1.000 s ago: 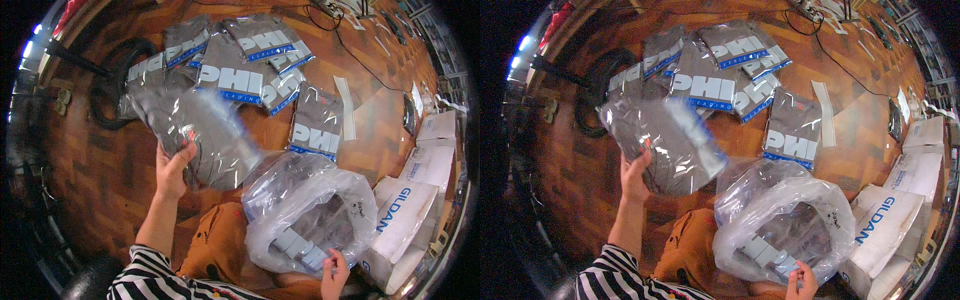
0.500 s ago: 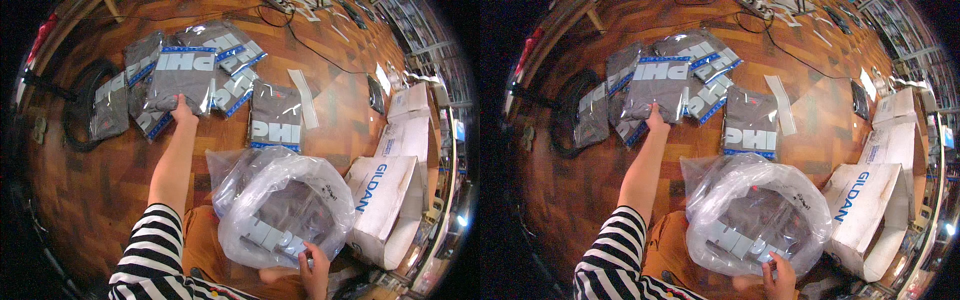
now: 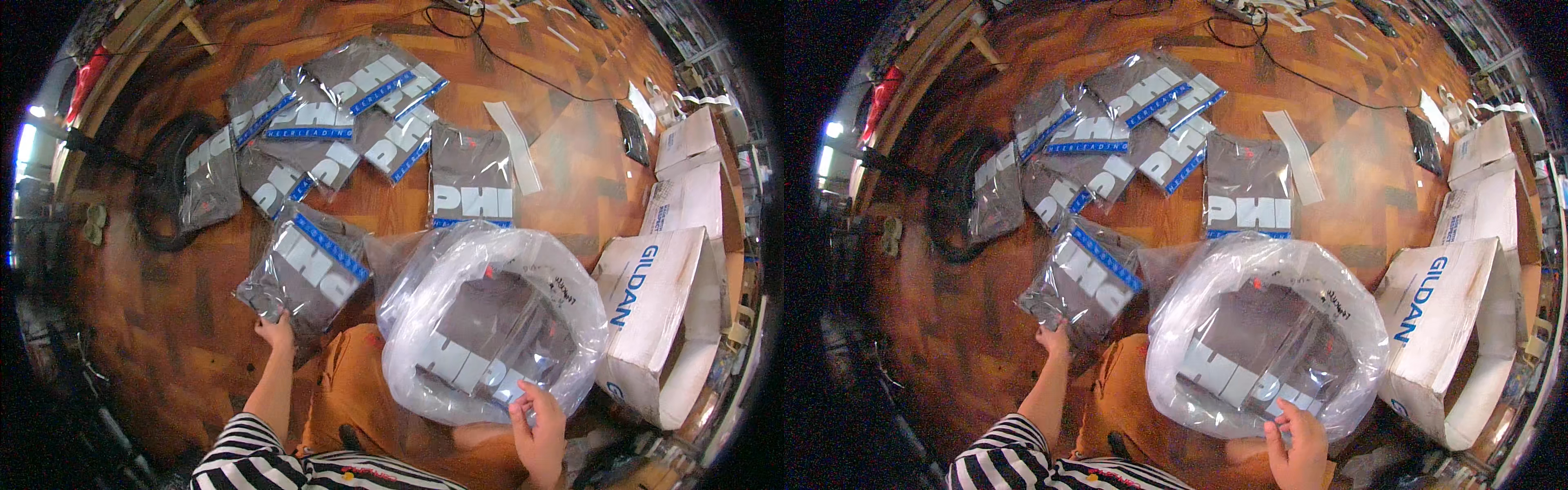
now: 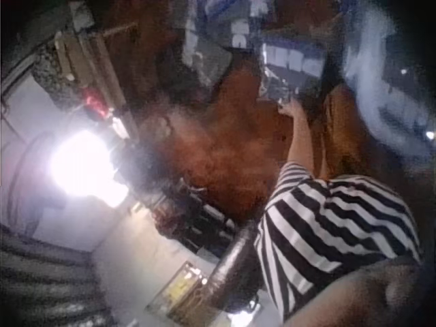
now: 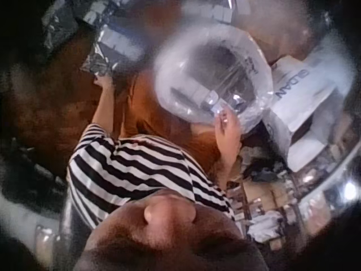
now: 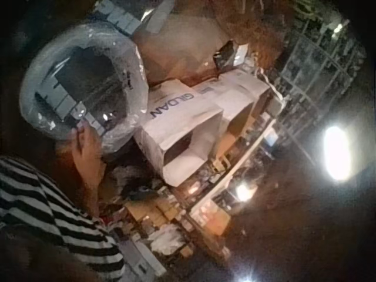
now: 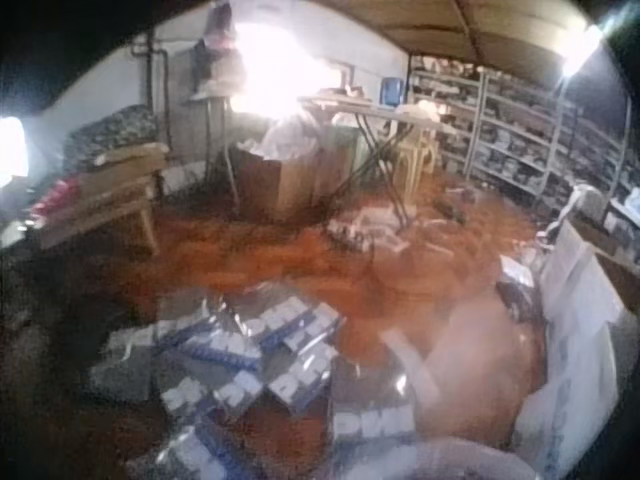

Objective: The person sits on the floor and places multiple individually packaged items into a large plastic bag. The person then moves to a desk and writes on a sheet of paper using a pen.

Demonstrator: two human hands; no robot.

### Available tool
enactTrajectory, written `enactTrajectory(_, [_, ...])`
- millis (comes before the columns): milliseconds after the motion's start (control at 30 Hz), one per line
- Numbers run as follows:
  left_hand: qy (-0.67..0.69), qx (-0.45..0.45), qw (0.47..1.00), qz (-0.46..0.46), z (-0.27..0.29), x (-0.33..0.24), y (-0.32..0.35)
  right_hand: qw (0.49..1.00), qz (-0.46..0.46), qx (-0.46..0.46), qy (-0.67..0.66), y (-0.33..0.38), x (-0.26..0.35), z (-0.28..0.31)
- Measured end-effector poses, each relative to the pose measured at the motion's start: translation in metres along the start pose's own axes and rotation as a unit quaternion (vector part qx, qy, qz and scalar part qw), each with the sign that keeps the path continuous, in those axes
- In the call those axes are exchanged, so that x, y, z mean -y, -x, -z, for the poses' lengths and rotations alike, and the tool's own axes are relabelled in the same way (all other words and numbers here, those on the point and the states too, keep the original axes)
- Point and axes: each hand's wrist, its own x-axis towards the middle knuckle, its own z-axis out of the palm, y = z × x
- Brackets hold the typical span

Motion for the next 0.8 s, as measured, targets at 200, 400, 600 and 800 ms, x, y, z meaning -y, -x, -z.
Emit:
enactTrajectory(200, [-0.167,0.267,0.908,-0.276,0.102,-0.108,-0.077,0.999,0.015,-0.012,0.031,0.015,-0.005,0.004])
enactTrajectory(400, [-0.41,0.414,0.594,-0.555,0.019,-0.271,-0.091,0.999,0.035,-0.02,0.024,0.026,-0.007,0.007])
enactTrajectory(600, [-0.341,0.164,0.72,-0.582,-0.047,-0.262,-0.044,0.996,-0.042,-0.075,-0.026,0.041,-0.027,0.02])
enactTrajectory(800, [-0.092,0.216,0.937,-0.26,-0.04,-0.14,-0.14,0.943,-0.178,-0.222,-0.174,0.065,-0.098,0.047])
